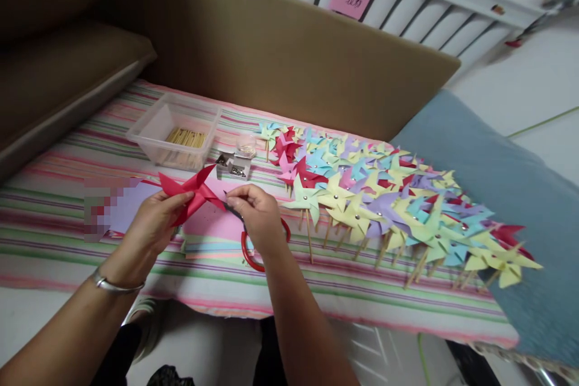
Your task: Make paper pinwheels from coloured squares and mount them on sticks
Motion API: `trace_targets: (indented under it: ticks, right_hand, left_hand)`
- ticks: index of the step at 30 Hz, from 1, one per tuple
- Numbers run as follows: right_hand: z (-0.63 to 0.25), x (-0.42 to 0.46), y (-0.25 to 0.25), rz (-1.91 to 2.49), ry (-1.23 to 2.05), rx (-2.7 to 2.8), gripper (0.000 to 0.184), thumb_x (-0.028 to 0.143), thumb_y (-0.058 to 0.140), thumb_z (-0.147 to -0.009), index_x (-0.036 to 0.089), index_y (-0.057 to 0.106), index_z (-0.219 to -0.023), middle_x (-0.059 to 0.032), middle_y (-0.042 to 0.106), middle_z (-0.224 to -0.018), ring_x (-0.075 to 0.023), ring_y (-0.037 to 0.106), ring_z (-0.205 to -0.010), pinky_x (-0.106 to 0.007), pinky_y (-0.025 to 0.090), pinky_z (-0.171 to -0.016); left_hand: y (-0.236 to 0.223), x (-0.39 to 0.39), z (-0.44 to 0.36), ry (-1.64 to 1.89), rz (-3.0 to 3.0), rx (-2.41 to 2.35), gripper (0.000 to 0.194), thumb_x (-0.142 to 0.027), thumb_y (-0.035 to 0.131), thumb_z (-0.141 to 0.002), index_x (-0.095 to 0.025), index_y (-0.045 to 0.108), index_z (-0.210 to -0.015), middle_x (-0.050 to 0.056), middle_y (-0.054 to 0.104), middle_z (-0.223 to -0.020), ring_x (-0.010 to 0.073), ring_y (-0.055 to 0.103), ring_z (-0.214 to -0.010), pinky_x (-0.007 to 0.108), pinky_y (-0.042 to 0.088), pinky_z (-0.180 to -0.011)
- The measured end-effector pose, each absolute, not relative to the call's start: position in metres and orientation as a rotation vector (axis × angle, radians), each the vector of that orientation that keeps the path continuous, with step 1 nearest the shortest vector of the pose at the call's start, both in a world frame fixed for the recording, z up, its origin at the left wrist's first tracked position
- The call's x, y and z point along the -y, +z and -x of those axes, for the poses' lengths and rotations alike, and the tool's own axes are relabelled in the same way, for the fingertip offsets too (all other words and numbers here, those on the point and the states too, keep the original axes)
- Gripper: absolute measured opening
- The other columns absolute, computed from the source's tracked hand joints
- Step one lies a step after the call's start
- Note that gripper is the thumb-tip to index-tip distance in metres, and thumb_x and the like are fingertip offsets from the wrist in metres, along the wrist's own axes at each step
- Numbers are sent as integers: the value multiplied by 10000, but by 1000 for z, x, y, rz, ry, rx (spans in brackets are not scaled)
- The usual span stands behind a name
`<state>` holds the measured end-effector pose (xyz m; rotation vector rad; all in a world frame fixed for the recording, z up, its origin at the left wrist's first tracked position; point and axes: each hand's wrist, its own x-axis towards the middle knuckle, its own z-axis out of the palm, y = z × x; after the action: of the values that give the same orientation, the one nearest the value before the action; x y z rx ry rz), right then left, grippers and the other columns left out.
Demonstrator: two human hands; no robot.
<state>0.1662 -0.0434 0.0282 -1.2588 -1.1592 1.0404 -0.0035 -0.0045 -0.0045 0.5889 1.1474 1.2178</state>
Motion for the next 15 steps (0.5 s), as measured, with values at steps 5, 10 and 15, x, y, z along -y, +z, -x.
trace_targets:
  ticks: [5,10,15]
  right_hand:
    - [-163,47,29,1244,821,1361,54,194,648,-744,222,678,-709,-43,591,-1247,-212,484,-1221,-392,309,-1060]
    - [-153,45,14,1321,877,1401,53,221,648,-752,225,700,-751,-63,449,-1426,-228,323,-1366,-435,189,-1118]
    - [-152,42,7,1361,875,1388,74,240,633,-754,219,704,-753,-87,473,-1399,-222,316,-1369,-416,196,-1116]
  left_hand:
    - [-6,11,-10,1252,-653,-1138,261,-240,820,-492,-120,692,-686,37,687,-633,130,576,-555,240,436,-572]
    - [-6,19,-22,1230,-736,-1072,188,-232,801,-550,-143,719,-693,46,714,-689,148,609,-623,257,466,-643]
    - [-7,22,-25,1196,-747,-1050,214,-231,790,-571,-129,730,-750,56,722,-731,152,614,-657,248,464,-647]
